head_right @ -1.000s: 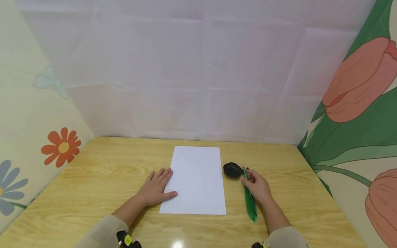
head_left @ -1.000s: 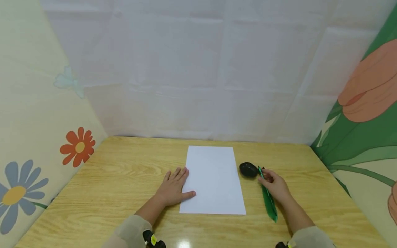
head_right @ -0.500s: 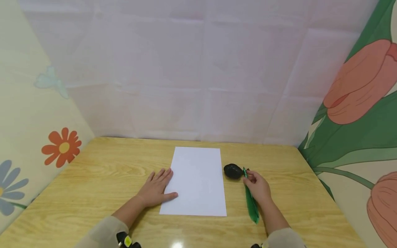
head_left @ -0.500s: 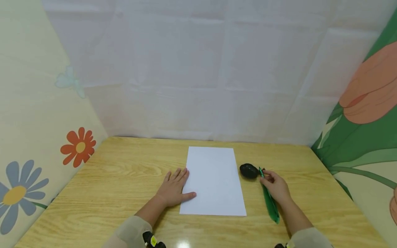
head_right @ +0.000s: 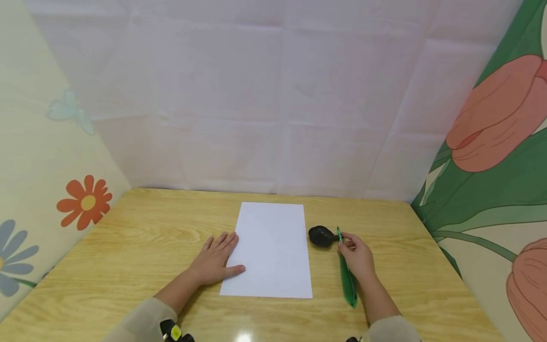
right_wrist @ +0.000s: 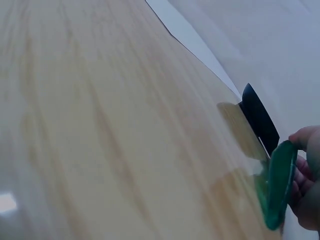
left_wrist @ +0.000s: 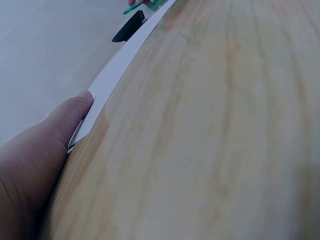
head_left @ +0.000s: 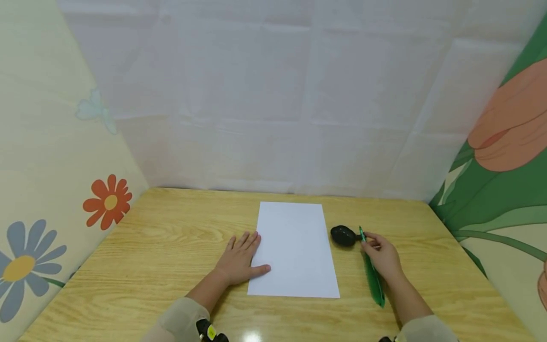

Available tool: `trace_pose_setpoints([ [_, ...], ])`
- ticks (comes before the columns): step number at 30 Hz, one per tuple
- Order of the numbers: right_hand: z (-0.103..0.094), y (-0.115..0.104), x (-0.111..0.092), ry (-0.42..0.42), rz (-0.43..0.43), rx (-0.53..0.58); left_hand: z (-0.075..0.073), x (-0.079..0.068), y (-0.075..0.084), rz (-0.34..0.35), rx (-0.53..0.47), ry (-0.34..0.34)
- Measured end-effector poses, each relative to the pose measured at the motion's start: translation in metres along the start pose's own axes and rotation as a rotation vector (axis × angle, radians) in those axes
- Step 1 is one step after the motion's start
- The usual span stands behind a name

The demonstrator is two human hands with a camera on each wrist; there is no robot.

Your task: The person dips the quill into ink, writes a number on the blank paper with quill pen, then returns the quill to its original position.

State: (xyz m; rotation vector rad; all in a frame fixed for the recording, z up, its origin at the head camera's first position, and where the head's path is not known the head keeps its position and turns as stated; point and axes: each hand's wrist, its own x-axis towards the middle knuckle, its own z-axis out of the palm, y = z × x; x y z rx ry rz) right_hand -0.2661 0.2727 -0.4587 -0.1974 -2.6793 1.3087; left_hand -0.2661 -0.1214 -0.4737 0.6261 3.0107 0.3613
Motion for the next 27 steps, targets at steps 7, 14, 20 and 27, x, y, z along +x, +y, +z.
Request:
trace_pose_setpoints([
  [7,-0.001,-0.008,-0.001,-0.014,0.023,0.029,0.0,0.001,-0.001,0.002,0.0,-0.009],
  [14,-0.003,-0.015,-0.003,-0.013,0.015,0.048,0.001,0.001,-0.001,0.002,0.001,-0.009],
  [20,-0.003,-0.02,-0.004,-0.008,0.014,0.051,0.001,0.002,-0.001,0.0,-0.004,-0.02],
  [27,-0.004,-0.024,-0.006,-0.002,0.016,0.113,0.001,0.0,-0.001,0.008,-0.005,-0.009],
])
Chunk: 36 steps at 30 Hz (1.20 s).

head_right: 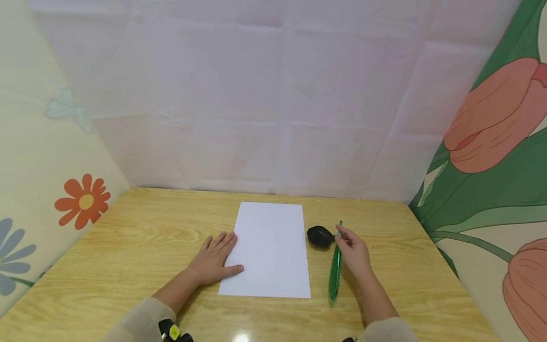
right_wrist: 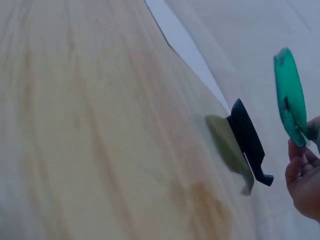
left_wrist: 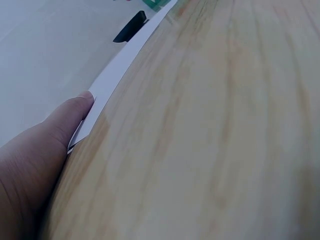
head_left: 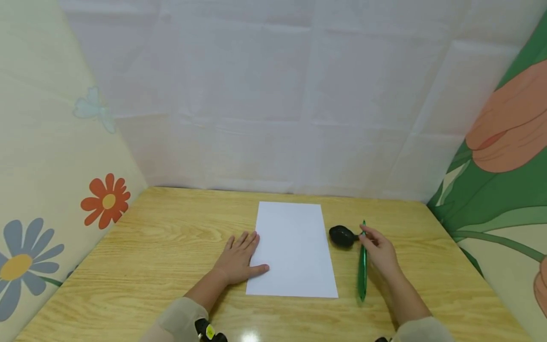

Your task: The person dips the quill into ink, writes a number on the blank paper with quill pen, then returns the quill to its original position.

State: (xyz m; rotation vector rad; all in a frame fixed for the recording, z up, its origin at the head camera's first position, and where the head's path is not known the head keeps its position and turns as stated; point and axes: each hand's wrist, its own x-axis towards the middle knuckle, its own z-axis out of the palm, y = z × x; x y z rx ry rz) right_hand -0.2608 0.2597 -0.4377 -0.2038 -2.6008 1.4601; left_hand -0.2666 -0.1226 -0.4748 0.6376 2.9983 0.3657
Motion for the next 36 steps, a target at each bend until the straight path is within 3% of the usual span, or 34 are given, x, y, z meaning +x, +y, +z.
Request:
trace_pose_setpoints([
  [8,0.0039,-0.0014,-0.0012,-0.003,-0.007,0.135,0.0005,-0.0013,0.0018,-0.005,-0.023,0.001],
  [20,0.0064,-0.0054,-0.0028,-0.002,-0.011,0.255,-0.0005,-0.0016,0.0029,-0.01,-0.022,-0.003],
  [28,0.0066,-0.0067,-0.0029,-0.049,0.007,0.461,-0.0026,-0.0029,0.0039,-0.02,-0.017,-0.008],
  [36,0.0084,-0.0039,-0.0031,-0.022,-0.005,0.422,-0.0022,-0.0031,0.0039,-0.021,-0.015,-0.001],
])
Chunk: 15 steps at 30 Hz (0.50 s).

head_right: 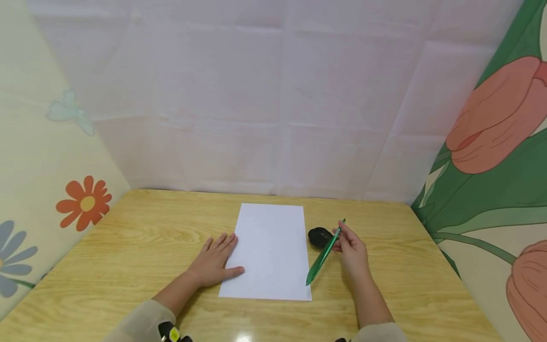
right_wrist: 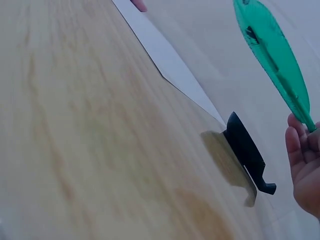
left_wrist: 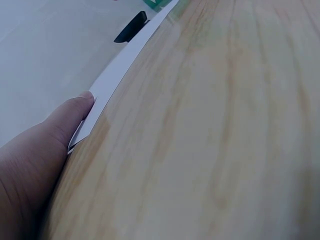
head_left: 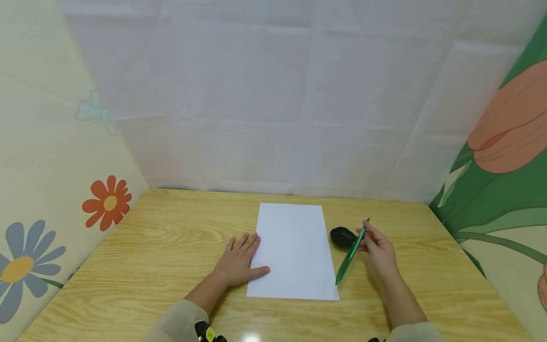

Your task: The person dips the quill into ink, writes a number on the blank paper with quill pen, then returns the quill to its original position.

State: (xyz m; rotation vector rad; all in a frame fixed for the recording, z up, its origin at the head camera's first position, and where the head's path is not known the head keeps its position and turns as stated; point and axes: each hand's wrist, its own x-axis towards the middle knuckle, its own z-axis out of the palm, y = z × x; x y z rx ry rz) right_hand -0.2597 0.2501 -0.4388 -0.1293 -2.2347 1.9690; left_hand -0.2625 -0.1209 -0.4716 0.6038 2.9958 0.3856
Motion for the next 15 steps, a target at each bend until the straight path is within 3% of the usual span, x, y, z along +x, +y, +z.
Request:
trace_pose_setpoints([
  [15,-0.0018,0.0049,0.0024,0.036,0.024,-0.037,-0.0008,-0.0017,0.0006,0.005,-0.004,-0.004],
])
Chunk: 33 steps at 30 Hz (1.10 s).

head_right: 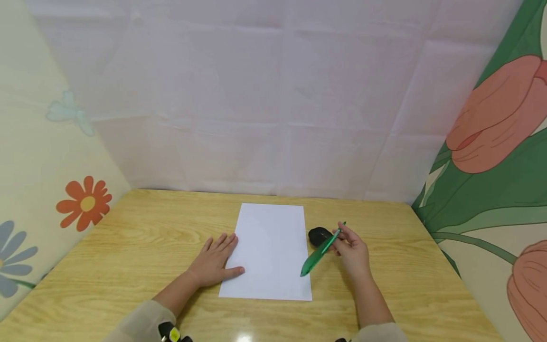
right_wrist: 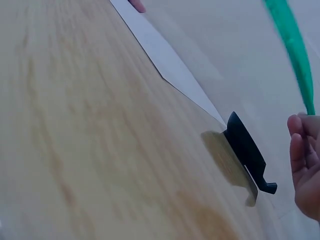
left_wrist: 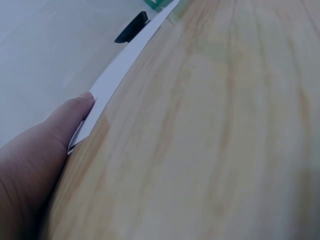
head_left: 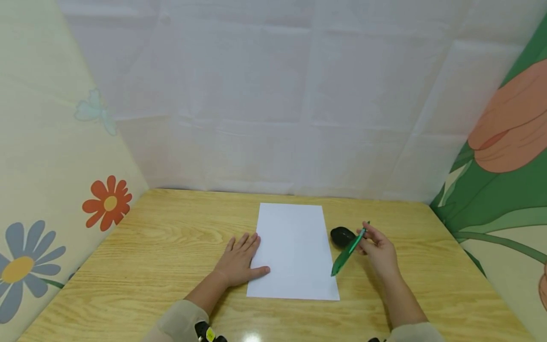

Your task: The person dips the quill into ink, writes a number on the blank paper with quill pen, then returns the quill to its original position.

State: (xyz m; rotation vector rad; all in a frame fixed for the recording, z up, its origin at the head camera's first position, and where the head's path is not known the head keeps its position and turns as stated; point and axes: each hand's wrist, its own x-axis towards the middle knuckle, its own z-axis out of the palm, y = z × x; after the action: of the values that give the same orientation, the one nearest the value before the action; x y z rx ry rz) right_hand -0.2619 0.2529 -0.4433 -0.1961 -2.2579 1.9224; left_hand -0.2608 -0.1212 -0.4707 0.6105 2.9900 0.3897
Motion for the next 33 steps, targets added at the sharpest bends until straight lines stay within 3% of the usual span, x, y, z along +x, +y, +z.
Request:
trace_pose_setpoints([
  [17,-0.0005,0.0005,-0.0005,0.011,0.058,-0.079,0.001,0.0004,-0.0008,0.005,-0.01,0.007],
  [23,0.0011,0.0,0.0004,0.038,0.033,-0.107,0.0001,0.0005,-0.0008,0.002,-0.012,0.007],
  [30,0.0001,0.0017,0.0008,0.039,0.035,-0.222,-0.0006,0.0009,-0.0004,-0.003,-0.006,0.006],
  [33,0.001,0.0027,0.0019,0.043,0.027,-0.212,-0.0002,0.0011,-0.0002,-0.004,-0.005,0.008],
])
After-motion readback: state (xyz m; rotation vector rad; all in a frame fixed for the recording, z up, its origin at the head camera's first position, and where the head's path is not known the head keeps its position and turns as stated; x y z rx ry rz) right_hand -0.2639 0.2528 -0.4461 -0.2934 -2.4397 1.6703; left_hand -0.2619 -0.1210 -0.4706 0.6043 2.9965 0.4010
